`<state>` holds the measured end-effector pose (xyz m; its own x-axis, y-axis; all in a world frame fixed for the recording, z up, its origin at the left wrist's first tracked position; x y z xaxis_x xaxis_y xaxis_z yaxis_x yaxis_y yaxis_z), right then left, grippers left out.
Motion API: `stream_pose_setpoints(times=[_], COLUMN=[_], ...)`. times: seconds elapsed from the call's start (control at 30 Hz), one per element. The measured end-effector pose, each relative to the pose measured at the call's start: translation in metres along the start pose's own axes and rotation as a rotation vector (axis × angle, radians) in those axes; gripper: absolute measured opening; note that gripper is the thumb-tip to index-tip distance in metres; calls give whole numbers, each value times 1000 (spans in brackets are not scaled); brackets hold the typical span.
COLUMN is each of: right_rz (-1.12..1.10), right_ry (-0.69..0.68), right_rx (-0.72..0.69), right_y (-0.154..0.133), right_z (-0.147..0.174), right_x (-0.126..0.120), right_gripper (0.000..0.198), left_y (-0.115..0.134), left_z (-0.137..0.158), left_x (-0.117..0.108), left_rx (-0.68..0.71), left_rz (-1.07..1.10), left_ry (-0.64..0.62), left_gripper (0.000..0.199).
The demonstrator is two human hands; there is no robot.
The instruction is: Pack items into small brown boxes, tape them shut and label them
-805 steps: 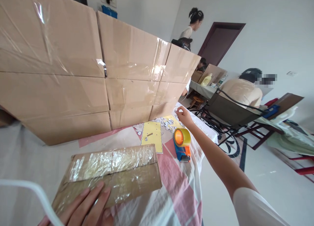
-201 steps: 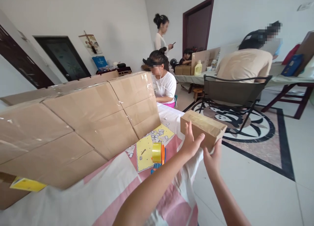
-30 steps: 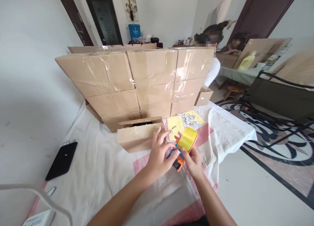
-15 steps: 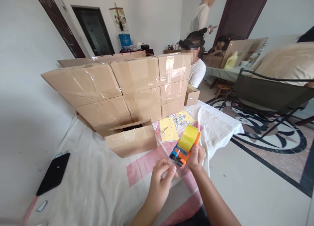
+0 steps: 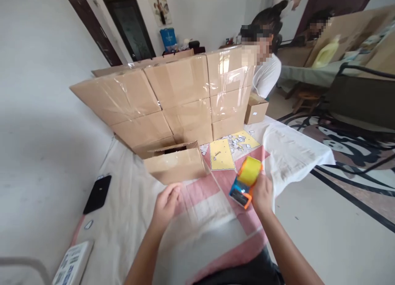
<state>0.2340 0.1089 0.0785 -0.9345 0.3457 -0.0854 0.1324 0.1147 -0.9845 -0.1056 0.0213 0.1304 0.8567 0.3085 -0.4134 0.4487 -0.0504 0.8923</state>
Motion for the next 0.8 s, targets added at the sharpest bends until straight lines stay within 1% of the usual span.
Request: stream_pose_setpoints(times=[0.03,0.1,0.13,0.17,0.2,0.23,0.27,0.3,0.33,0.37,0.43,0.47,0.5,0.53,0.57,0.6,0.63,0.7,0.73,0.77,0.8], right_rz=[19,44,48,51,56,63,64,55,41,9,-52,-69,-79,-91,-103,-119,-133,-143,-134,-116,-94], right_ry=[-21,-140,-207,-227,-179,-89,14,74,55,-67,-474,-618,-745,-824,-857,-843,-788,-630,-589,-599,-652], right_rx=[20,52,59,64,63,44,-2,-68,-151,-248,-410,-450,-483,-509,-531,-553,-573,-581,-568,-545,-512], right_y=[1,4,5,3,-1,-9,-21,-38,-57,-79,-120,-135,-147,-157,-164,-170,-174,-179,-179,-179,-177], right_z=[-10,-26,-30,-32,-32,-29,-23,-15,-5,6,34,46,56,62,63,60,53,33,24,17,14], right_x=[11,33,39,40,34,24,14,8,12,25,70,92,111,126,136,141,141,133,130,130,134], right_gripper=[70,67,65,61,56,51,46,41,37,33,29,24,14,6,10,15,18,18,19,20,20], left_y=[8,24,31,36,40,42,44,46,48,50,56,59,61,61,59,53,46,30,26,24,25], left_z=[-10,-30,-38,-44,-48,-49,-47,-43,-37,-29,-11,-2,6,12,16,17,16,9,4,-1,-5], left_x=[-7,-17,-21,-23,-25,-27,-27,-25,-23,-20,-11,-8,-6,-6,-8,-12,-18,-34,-43,-50,-55], left_rx=[-5,-3,0,2,7,9,7,7,9,15,49,77,101,110,94,48,-25,-176,-214,-217,-191], left_rz=[30,99,134,163,181,185,173,150,117,76,-20,-64,-103,-130,-144,-152,-156,-143,-122,-91,-52], left_ry=[41,89,99,103,107,106,100,92,81,65,27,17,14,14,16,20,26,64,95,126,146], left_gripper=[36,35,34,33,33,33,32,32,32,32,35,37,39,41,45,51,58,71,74,74,72])
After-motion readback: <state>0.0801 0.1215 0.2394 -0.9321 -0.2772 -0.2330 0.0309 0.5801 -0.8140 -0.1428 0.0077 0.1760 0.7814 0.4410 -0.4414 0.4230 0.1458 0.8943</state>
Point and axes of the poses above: each hand's wrist, its own z-axis away from the middle knuckle, its own x-axis out of the palm, y = z × x, the point moved 6 cm from there along -z, towards the middle knuckle
